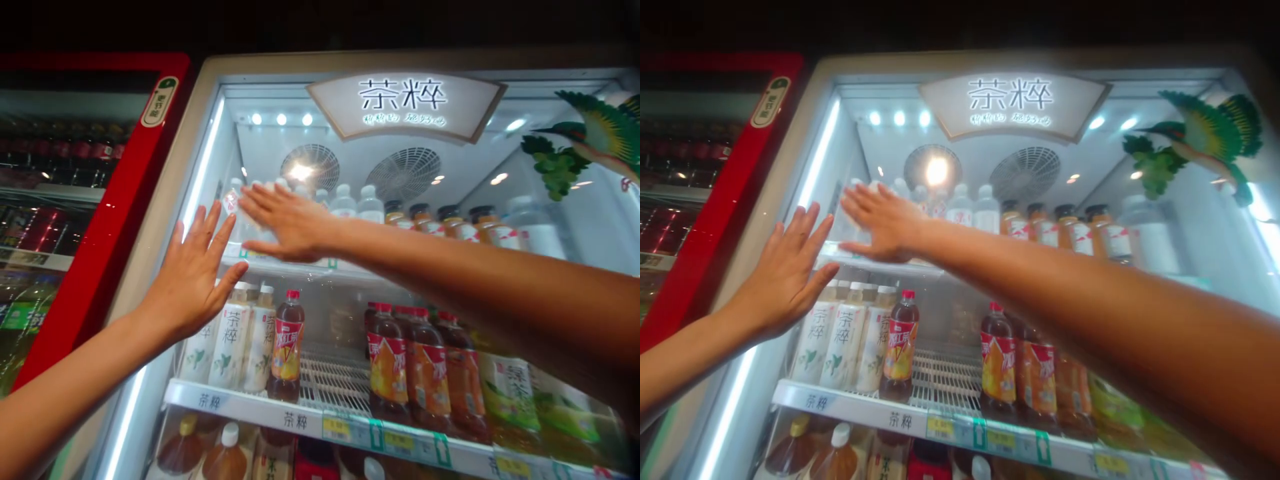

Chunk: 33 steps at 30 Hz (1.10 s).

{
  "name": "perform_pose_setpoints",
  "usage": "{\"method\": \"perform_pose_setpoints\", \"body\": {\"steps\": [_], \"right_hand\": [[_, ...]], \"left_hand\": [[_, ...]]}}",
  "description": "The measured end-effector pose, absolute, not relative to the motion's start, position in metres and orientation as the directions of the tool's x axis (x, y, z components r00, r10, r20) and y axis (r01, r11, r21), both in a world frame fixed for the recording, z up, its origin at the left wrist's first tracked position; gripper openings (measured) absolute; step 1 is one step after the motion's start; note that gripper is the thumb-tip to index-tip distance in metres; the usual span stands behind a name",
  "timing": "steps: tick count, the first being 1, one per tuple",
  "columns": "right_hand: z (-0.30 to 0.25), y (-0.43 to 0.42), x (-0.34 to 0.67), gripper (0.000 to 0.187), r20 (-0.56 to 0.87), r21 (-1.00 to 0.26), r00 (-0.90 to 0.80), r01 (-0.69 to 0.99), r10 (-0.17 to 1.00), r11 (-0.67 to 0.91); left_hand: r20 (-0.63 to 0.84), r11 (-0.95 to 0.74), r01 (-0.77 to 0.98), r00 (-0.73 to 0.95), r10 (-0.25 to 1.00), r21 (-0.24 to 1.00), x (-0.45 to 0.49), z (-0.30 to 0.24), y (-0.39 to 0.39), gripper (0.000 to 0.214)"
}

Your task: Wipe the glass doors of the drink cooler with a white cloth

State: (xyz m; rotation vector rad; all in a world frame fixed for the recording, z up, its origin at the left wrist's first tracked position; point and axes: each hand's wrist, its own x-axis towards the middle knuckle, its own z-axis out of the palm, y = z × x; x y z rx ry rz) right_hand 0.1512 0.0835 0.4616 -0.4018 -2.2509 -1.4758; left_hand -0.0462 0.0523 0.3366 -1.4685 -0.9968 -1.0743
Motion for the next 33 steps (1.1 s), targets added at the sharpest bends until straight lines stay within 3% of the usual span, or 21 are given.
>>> {"method": "perform_pose_setpoints", "body": {"steps": [3,7,8,11,13,17,18,21,23,24,27,28,30,33], "right_hand": [[0.456,0.082,0.139,0.084,0.626,0.715,-0.780,0.587,0.027,0.379],[0.437,0.082,0.164,0.091,0.353,0.879,-0.935,0.318,-0.036,0.355],[0.441,0.082,0.177,0.092,0.353,0.878,-0.936,0.325,-0.017,0.352],[0.462,0.085,0.216,0.092,0.625,0.714,-0.777,0.605,0.069,0.353],[0.461,0.084,0.234,0.096,0.709,0.638,-0.702,0.677,0.063,0.367],[0.426,0.081,0.259,0.102,0.408,0.828,-0.913,0.377,0.014,0.414],[0.424,0.081,0.268,0.099,0.403,0.828,-0.915,0.374,0.021,0.418],[0.440,0.084,0.310,0.091,0.713,0.612,-0.692,0.690,0.107,0.386],[0.440,0.083,0.338,0.093,0.839,0.465,-0.530,0.816,0.121,0.344],[0.431,0.082,0.350,0.096,0.838,0.476,-0.536,0.810,0.104,0.341],[0.393,0.078,0.384,0.103,0.620,0.690,-0.778,0.601,0.099,0.403],[0.385,0.078,0.397,0.102,0.585,0.710,-0.804,0.573,0.111,0.408],[0.384,0.081,0.426,0.100,0.710,0.600,-0.685,0.710,0.165,0.369],[0.389,0.084,0.457,0.098,0.926,0.281,-0.336,0.917,0.172,0.282]], "left_hand": [[0.969,-0.137,0.964,0.237,0.071,-0.226,-0.049,0.329,0.051,0.071],[0.972,-0.124,0.966,0.234,0.039,-0.227,-0.044,0.319,0.053,0.069],[0.967,-0.126,0.962,0.249,0.044,-0.242,-0.041,0.318,0.054,0.070],[0.953,-0.140,0.950,0.291,0.084,-0.278,-0.026,0.317,0.057,0.073],[0.952,-0.151,0.948,0.295,0.080,-0.281,-0.012,0.320,0.058,0.074],[0.944,-0.189,0.932,0.325,0.057,-0.309,0.018,0.329,0.058,0.073],[0.940,-0.200,0.926,0.336,0.059,-0.319,0.025,0.330,0.057,0.073],[0.928,-0.230,0.910,0.367,0.066,-0.344,0.048,0.331,0.056,0.073],[0.922,-0.243,0.902,0.382,0.064,-0.357,0.064,0.329,0.057,0.073],[0.920,-0.248,0.898,0.389,0.056,-0.364,0.072,0.328,0.059,0.073],[0.910,-0.257,0.881,0.415,0.013,-0.398,0.098,0.324,0.064,0.072],[0.905,-0.260,0.874,0.425,0.002,-0.410,0.107,0.323,0.065,0.071],[0.896,-0.269,0.863,0.444,-0.005,-0.429,0.123,0.322,0.068,0.071],[0.883,-0.289,0.845,0.468,-0.008,-0.450,0.146,0.323,0.072,0.072]]}}
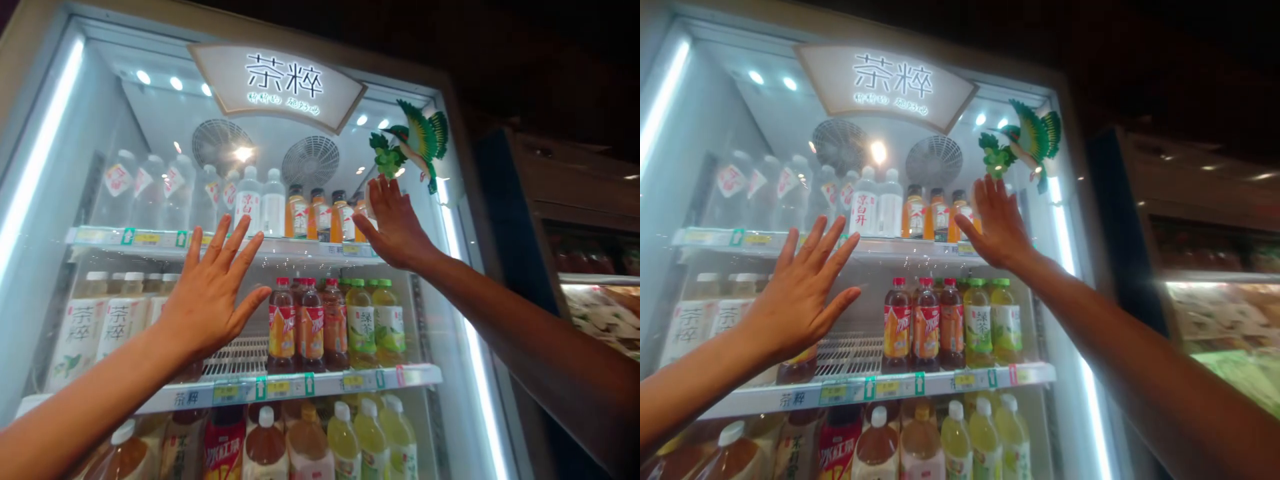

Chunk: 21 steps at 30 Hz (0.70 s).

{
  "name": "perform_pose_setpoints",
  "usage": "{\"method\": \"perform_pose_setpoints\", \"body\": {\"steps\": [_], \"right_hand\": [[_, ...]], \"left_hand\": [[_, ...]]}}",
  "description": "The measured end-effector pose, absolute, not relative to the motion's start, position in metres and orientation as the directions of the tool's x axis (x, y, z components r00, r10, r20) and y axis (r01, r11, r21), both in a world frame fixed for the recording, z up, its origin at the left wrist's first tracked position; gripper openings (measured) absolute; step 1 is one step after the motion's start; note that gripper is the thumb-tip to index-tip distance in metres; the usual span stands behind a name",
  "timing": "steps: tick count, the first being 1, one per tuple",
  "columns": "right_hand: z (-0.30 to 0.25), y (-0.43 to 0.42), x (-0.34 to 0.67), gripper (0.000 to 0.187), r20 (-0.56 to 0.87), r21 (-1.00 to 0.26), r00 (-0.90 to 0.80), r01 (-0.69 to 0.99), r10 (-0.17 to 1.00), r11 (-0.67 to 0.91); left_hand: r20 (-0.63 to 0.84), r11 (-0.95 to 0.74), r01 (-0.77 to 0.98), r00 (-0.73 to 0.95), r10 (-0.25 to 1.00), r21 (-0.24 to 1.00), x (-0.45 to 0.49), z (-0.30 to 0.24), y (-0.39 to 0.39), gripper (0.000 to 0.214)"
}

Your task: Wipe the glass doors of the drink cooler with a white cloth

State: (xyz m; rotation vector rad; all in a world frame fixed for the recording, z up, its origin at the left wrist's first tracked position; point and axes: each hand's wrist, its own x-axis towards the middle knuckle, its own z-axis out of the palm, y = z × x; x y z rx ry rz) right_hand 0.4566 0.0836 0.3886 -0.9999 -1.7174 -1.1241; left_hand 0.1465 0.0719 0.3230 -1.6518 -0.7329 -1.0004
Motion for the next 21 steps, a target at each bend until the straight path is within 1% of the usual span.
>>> {"method": "perform_pose_setpoints", "body": {"steps": [1,2,4,5,6,7,9,10,11,12,14,15,16,17,18,20,21], "right_hand": [[0.384,0.083,0.460,0.098,0.930,0.278,-0.331,0.917,0.158,0.287],[0.376,0.081,0.460,0.099,0.905,0.342,-0.400,0.888,0.147,0.308],[0.356,0.078,0.460,0.104,0.755,0.557,-0.640,0.741,0.141,0.375],[0.350,0.078,0.464,0.105,0.688,0.618,-0.711,0.681,0.149,0.393],[0.346,0.079,0.471,0.104,0.685,0.621,-0.711,0.683,0.158,0.384],[0.346,0.080,0.482,0.099,0.747,0.562,-0.642,0.748,0.171,0.354],[0.348,0.084,0.505,0.090,0.912,0.325,-0.375,0.907,0.164,0.266],[0.347,0.085,0.514,0.088,0.956,0.220,-0.258,0.946,0.143,0.236],[0.342,0.085,0.517,0.088,0.968,0.187,-0.220,0.955,0.125,0.231],[0.334,0.085,0.517,0.090,0.956,0.234,-0.268,0.941,0.117,0.245],[0.317,0.082,0.509,0.097,0.851,0.458,-0.512,0.833,0.119,0.309],[0.312,0.082,0.506,0.100,0.786,0.541,-0.605,0.771,0.123,0.335],[0.311,0.082,0.506,0.101,0.759,0.570,-0.638,0.747,0.129,0.342],[0.314,0.083,0.510,0.098,0.787,0.539,-0.603,0.776,0.132,0.328],[0.319,0.085,0.515,0.093,0.854,0.452,-0.505,0.840,0.129,0.299],[0.321,0.089,0.525,0.083,0.967,0.203,-0.232,0.949,0.101,0.243],[0.314,0.090,0.525,0.081,0.985,0.124,-0.149,0.963,0.090,0.239]], "left_hand": [[0.878,-0.295,0.838,0.478,-0.013,-0.460,0.154,0.323,0.073,0.072],[0.873,-0.300,0.830,0.487,-0.021,-0.470,0.162,0.324,0.074,0.072],[0.861,-0.314,0.813,0.507,-0.037,-0.491,0.177,0.324,0.077,0.074],[0.856,-0.319,0.805,0.515,-0.045,-0.501,0.184,0.323,0.077,0.075],[0.852,-0.322,0.799,0.521,-0.053,-0.508,0.191,0.323,0.078,0.075],[0.849,-0.322,0.794,0.525,-0.061,-0.515,0.198,0.322,0.078,0.075],[0.844,-0.317,0.790,0.531,-0.076,-0.526,0.210,0.319,0.078,0.074],[0.841,-0.316,0.786,0.535,-0.080,-0.531,0.216,0.318,0.078,0.074],[0.837,-0.319,0.781,0.541,-0.082,-0.537,0.221,0.317,0.078,0.074],[0.833,-0.325,0.776,0.547,-0.082,-0.541,0.227,0.316,0.078,0.074],[0.825,-0.333,0.766,0.559,-0.079,-0.550,0.238,0.315,0.079,0.075],[0.822,-0.334,0.762,0.565,-0.076,-0.555,0.243,0.315,0.079,0.075],[0.819,-0.333,0.760,0.569,-0.075,-0.559,0.246,0.316,0.079,0.075],[0.817,-0.329,0.760,0.571,-0.074,-0.561,0.249,0.316,0.079,0.075],[0.817,-0.326,0.760,0.572,-0.074,-0.562,0.250,0.316,0.079,0.074],[0.819,-0.323,0.767,0.572,-0.047,-0.554,0.248,0.312,0.077,0.074],[0.822,-0.325,0.772,0.568,-0.034,-0.546,0.245,0.308,0.076,0.074]]}}
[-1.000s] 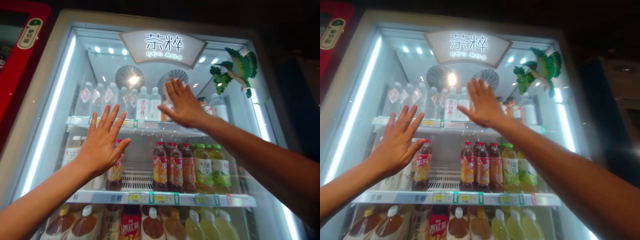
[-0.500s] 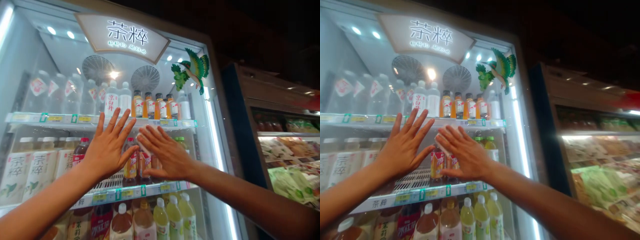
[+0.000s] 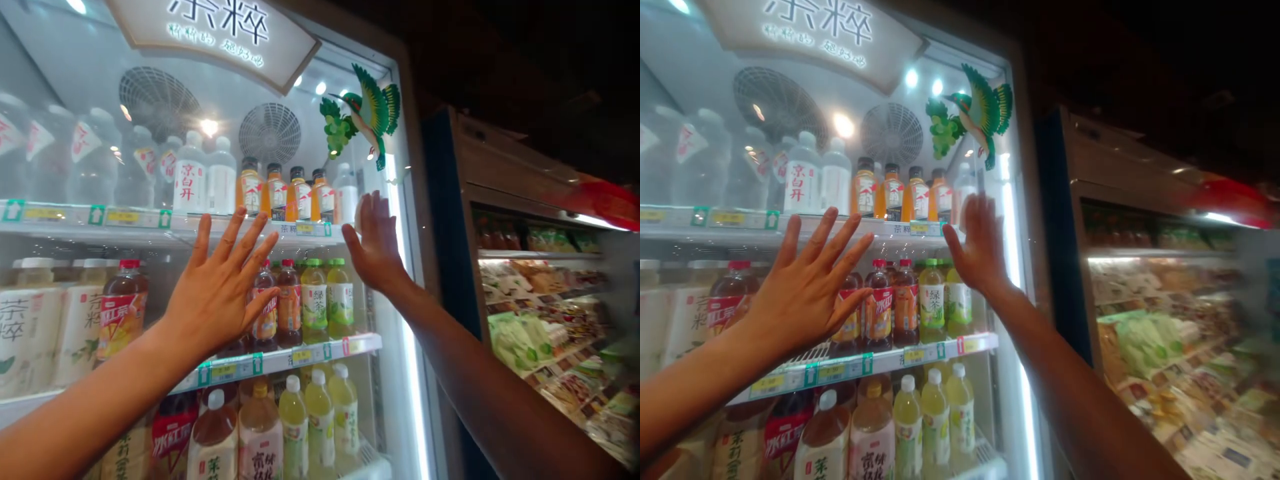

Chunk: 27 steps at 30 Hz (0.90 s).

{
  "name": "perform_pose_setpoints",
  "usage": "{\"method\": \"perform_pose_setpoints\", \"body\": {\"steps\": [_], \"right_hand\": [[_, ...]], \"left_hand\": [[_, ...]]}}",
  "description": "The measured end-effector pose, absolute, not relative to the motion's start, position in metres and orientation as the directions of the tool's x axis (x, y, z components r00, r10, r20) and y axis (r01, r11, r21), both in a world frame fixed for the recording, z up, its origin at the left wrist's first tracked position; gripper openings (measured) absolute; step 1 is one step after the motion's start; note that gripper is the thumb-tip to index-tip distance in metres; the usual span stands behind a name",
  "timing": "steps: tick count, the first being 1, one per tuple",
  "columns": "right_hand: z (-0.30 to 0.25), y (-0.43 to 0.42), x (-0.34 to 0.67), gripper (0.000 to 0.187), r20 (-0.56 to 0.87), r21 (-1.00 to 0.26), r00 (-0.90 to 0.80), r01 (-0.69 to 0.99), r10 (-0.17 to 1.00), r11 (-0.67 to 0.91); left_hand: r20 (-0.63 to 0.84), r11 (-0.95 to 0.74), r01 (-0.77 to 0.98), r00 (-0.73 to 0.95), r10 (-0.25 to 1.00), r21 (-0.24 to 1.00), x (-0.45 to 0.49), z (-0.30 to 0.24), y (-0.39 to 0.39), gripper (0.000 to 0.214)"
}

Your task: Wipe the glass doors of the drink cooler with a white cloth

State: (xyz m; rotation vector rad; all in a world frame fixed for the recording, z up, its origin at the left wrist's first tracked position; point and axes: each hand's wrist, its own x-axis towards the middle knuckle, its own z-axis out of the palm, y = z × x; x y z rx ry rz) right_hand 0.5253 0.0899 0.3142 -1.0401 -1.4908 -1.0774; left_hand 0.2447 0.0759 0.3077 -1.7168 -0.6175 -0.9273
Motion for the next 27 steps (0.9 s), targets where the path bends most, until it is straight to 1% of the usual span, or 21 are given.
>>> {"method": "perform_pose_setpoints", "body": {"steps": [1,2,4,5,6,8,10,12,15,17,22,27], "right_hand": [[0.301,0.089,0.520,0.083,0.987,0.108,-0.135,0.962,0.091,0.253],[0.283,0.086,0.509,0.087,0.979,0.146,-0.180,0.949,0.101,0.279],[0.244,0.077,0.476,0.098,0.919,0.298,-0.369,0.881,0.138,0.367],[0.230,0.072,0.457,0.100,0.893,0.343,-0.426,0.852,0.144,0.395],[0.222,0.067,0.439,0.100,0.881,0.360,-0.450,0.840,0.150,0.407],[0.225,0.062,0.411,0.091,0.902,0.324,-0.403,0.869,0.157,0.373],[0.234,0.061,0.394,0.080,0.942,0.244,-0.300,0.919,0.149,0.309],[0.226,0.062,0.383,0.076,0.961,0.188,-0.236,0.941,0.146,0.282],[0.183,0.057,0.363,0.078,0.963,0.172,-0.226,0.934,0.145,0.314],[0.164,0.053,0.349,0.080,0.958,0.173,-0.237,0.925,0.158,0.339],[0.178,0.051,0.317,0.077,0.956,0.156,-0.233,0.918,0.178,0.366],[0.139,0.042,0.295,0.076,0.940,0.159,-0.268,0.893,0.212,0.422]], "left_hand": [[0.829,-0.330,0.778,0.559,-0.023,-0.534,0.240,0.301,0.074,0.074],[0.837,-0.336,0.785,0.547,-0.017,-0.520,0.235,0.293,0.072,0.073],[0.855,-0.350,0.799,0.519,-0.009,-0.489,0.223,0.274,0.067,0.073],[0.862,-0.359,0.804,0.506,-0.006,-0.474,0.216,0.263,0.064,0.073],[0.869,-0.366,0.811,0.495,0.010,-0.457,0.210,0.253,0.061,0.073],[0.888,-0.376,0.830,0.459,0.039,-0.412,0.198,0.235,0.055,0.074],[0.912,-0.371,0.860,0.403,0.073,-0.350,0.186,0.219,0.049,0.075],[0.932,-0.356,0.890,0.344,0.115,-0.285,0.176,0.202,0.045,0.077],[0.948,-0.346,0.918,0.265,0.177,-0.192,0.161,0.175,0.039,0.079],[0.953,-0.343,0.927,0.228,0.201,-0.149,0.154,0.161,0.037,0.079],[0.955,-0.327,0.939,0.192,0.228,-0.110,0.145,0.153,0.036,0.078],[0.954,-0.309,0.950,0.133,0.268,-0.046,0.127,0.140,0.033,0.078]]}}
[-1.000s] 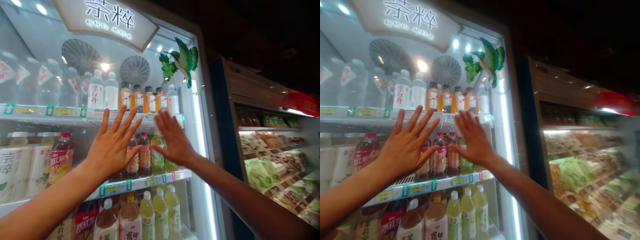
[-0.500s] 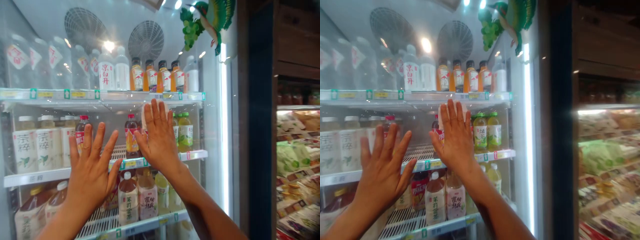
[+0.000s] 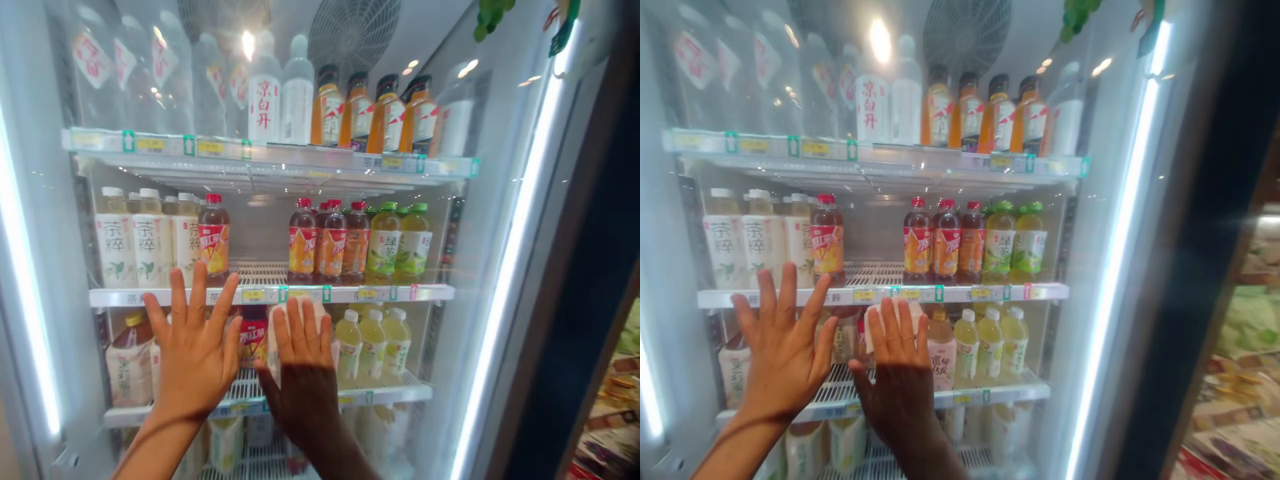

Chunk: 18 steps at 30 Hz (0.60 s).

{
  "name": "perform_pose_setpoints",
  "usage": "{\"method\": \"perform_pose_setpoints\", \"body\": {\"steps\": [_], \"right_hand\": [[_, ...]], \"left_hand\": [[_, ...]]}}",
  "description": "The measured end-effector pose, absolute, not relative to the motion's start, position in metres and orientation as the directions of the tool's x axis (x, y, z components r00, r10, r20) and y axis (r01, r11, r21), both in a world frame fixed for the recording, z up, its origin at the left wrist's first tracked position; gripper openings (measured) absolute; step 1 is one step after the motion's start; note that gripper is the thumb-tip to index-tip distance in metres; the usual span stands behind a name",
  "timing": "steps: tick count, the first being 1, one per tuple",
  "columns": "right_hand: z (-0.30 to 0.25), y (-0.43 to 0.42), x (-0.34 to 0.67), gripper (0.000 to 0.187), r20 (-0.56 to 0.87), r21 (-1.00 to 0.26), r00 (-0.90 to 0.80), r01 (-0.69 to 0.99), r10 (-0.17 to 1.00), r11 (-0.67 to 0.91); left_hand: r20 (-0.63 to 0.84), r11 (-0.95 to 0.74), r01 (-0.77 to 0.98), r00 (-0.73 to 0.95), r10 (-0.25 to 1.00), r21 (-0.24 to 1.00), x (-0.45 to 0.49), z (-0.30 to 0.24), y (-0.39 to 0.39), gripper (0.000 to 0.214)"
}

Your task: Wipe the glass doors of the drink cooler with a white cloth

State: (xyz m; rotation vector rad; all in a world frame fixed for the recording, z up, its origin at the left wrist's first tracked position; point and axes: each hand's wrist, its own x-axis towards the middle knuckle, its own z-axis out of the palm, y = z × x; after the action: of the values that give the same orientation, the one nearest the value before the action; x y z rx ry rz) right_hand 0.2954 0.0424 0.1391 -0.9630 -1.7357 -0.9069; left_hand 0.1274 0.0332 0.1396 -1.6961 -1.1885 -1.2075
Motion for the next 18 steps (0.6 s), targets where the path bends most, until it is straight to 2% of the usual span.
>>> {"method": "perform_pose_setpoints", "body": {"steps": [5,10,15,18], "right_hand": [[0.145,0.044,0.268,0.076,0.948,0.151,-0.258,0.880,0.185,0.450],[0.133,0.038,0.253,0.066,0.923,0.185,-0.321,0.854,0.213,0.485],[0.174,0.047,0.238,0.069,0.943,0.180,-0.289,0.863,0.168,0.473],[0.147,0.040,0.244,0.069,0.942,0.169,-0.283,0.864,0.178,0.474]], "left_hand": [[0.957,-0.297,0.955,0.064,0.284,0.024,0.112,0.123,0.033,0.079],[0.951,-0.269,0.962,0.032,0.309,0.055,0.097,0.117,0.030,0.081],[0.946,-0.255,0.964,0.012,0.323,0.075,0.089,0.124,0.026,0.080],[0.954,-0.269,0.960,0.006,0.299,0.079,0.095,0.124,0.024,0.080]]}}
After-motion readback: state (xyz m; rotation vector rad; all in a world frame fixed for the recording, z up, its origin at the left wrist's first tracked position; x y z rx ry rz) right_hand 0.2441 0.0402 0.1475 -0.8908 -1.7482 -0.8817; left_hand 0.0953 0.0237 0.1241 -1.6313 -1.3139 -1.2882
